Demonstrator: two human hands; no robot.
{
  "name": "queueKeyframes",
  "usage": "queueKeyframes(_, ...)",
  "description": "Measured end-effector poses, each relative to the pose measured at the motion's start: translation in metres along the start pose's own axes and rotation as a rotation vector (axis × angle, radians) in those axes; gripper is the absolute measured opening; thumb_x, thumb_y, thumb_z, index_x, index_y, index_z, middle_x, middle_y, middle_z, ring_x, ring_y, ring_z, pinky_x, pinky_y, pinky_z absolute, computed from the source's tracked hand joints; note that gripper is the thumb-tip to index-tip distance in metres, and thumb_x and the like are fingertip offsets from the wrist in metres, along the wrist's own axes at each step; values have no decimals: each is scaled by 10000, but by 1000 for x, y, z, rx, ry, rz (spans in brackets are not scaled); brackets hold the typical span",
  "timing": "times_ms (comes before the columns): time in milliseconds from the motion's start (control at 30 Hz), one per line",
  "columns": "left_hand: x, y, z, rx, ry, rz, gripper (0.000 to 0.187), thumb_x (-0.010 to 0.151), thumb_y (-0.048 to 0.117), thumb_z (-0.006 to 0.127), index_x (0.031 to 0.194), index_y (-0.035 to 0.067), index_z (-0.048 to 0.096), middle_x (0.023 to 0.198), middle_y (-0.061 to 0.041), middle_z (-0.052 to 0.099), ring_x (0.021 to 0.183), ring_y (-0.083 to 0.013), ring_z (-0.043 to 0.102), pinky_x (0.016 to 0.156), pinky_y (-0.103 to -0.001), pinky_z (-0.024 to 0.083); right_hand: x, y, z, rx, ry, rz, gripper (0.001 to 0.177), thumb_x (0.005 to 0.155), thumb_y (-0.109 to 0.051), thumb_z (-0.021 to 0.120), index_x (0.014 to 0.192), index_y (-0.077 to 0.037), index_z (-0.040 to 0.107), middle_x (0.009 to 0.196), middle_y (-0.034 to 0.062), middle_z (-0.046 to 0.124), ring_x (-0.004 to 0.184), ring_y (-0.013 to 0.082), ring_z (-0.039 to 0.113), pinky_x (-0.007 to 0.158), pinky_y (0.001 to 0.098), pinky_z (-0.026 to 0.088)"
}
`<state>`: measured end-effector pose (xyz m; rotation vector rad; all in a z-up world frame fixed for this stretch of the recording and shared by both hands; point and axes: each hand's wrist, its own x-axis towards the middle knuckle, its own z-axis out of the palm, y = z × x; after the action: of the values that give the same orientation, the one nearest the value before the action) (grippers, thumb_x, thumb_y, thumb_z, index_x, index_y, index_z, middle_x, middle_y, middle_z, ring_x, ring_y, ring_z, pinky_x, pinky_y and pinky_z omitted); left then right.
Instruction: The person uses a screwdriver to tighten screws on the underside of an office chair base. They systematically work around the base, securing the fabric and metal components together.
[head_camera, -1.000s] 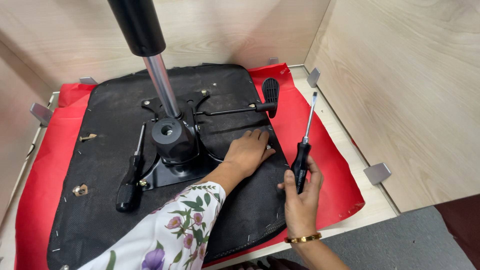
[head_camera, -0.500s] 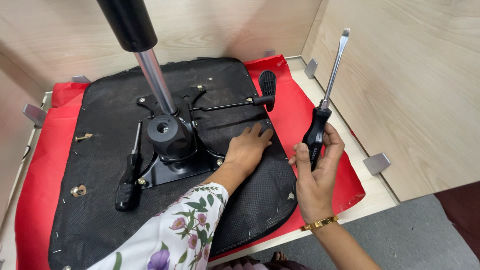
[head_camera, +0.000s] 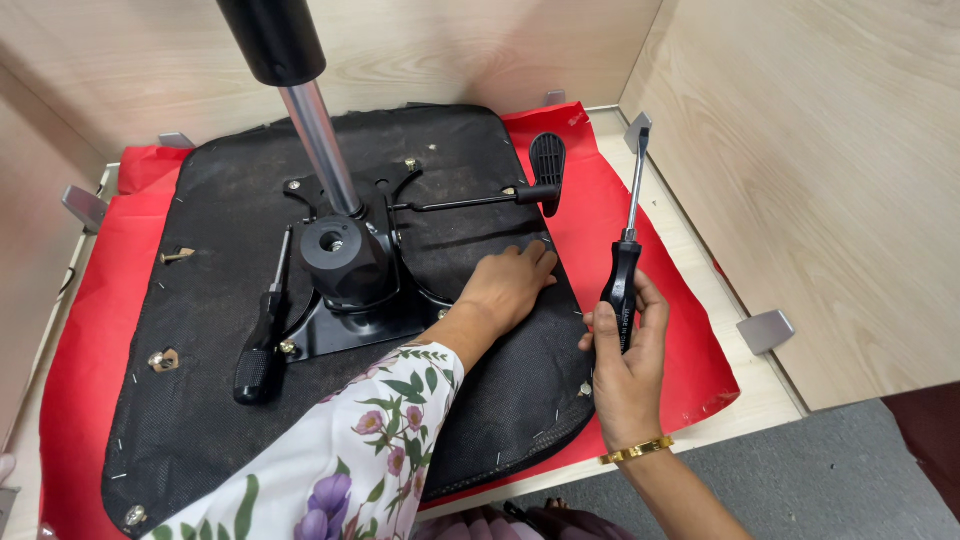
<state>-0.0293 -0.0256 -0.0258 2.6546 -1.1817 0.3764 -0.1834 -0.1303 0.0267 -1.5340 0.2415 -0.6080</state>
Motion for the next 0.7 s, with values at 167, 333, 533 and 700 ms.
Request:
queueKeyframes(167, 16, 6, 7, 61, -72, -102, 272, 1009, 339, 544, 1058, 111, 684, 1053, -92, 705, 910, -287, 709, 714, -422, 586, -1, 2, -2, 1, -10, 16, 496, 1021, -167, 575, 1461, -18, 398, 1198, 65, 565, 886, 65, 597, 696, 231, 547)
queueKeyframes(333, 19, 12, -3, -71, -144, -275, 388, 1031, 405, 524, 906, 114, 748, 912, -91, 754, 944, -299, 707, 776, -429, 583, -2, 3, -7, -3, -8, 70, 496, 1006, -176, 577, 1449, -24, 414, 1245, 58, 555, 875, 65, 598, 675, 233, 547)
queueKeyframes(533, -7, 11, -25, -165, 50, -210, 399, 960, 437, 607, 1002, 55, 713, 963, -122, 729, 974, -311, 679, 791, -445, 572, -2, 8, -14, -13, -5, 93, 491, 1003, -172, 581, 1447, -27, 430, 1228, 68, 560, 870, 69, 603, 662, 232, 549)
queueKeyframes(700, -22, 11, -35, -227, 88, -235, 458, 890, 395, 695, 1154, 25, 638, 1086, -101, 704, 989, -279, 668, 816, -412, 572, -5, 10, -18, -15, -16, 120, 484, 1003, -170, 578, 1445, -31, 436, 1231, 59, 558, 876, 62, 606, 664, 225, 549)
